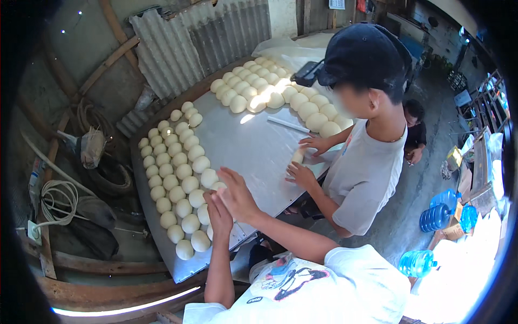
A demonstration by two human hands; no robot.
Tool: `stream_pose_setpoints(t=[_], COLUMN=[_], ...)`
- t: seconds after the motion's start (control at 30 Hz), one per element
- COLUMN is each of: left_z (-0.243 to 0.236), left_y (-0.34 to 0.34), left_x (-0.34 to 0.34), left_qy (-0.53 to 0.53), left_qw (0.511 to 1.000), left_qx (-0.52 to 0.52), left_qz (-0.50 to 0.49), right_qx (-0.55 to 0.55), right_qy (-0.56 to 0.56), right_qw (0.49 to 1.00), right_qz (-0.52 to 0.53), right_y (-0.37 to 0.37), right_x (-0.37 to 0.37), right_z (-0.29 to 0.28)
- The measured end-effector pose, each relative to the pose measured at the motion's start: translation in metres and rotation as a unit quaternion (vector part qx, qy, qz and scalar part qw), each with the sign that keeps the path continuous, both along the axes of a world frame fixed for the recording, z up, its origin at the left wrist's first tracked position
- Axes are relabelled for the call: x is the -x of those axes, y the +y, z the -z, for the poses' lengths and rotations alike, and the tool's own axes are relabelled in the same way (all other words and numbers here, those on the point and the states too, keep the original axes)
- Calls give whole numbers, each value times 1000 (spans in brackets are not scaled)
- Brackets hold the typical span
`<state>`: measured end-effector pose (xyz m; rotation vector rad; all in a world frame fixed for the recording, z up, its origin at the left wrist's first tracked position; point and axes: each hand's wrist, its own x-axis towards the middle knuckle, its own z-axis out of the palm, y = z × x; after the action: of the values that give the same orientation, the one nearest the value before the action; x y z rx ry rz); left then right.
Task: The person picks up pieces of dough from a table, rolls them into balls between their hands, and places them back onto the table; the person then gets a plastic sheet, shakes it out, and covers the dough balls on the table.
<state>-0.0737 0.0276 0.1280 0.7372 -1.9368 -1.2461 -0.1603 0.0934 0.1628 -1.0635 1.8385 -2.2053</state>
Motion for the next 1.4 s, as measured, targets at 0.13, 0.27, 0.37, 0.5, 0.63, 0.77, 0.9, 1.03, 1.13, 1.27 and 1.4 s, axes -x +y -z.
stream_pose_setpoints(t=[0.13, 0.27, 0.37, 0.5, 0.63, 0.77, 0.9, 1.03, 1.13, 1.27, 1.4], left_z=[-59, -17, -7, 39, 29, 47, 34, 30, -39, 5, 71], left_y=[14, 15, 21, 28, -21, -76, -129, -213, -267, -319, -326], left_x=[18, -32, -28, -26, -34, -23, 10, 41, 27, 5, -22], left_qy=[-50, 267, 291, 165, 44, 10, -73, -31, -16, 223, 90], left_qw=[994, 841, 804, 805, 899, 997, 997, 998, 991, 961, 961], left_qx=[7, -392, -392, -511, -433, -60, -13, -41, 129, 50, -116], left_qz=[98, 259, 340, 252, 54, -56, -20, 24, 20, -158, -233], right_qx=[-215, -226, -188, -42, -129, -129, -59, -12, -29, 14, 36], right_qy=[71, -7, 221, 173, 43, -715, -683, -672, -529, 110, 429], right_qw=[972, 964, 918, 946, 985, 657, 689, 691, 809, 990, 890], right_qz=[-62, -140, -270, -270, -103, -200, -236, -267, -254, -92, 151], right_y=[29, 34, 32, -8, -39, -51, -101, -195, -281, -417, -560], right_x=[20, 25, 1, 9, 4, -31, -19, 30, 84, 171, 250], right_z=[-25, -38, -21, -5, 66, 79, 86, 73, -4, -70, -22])
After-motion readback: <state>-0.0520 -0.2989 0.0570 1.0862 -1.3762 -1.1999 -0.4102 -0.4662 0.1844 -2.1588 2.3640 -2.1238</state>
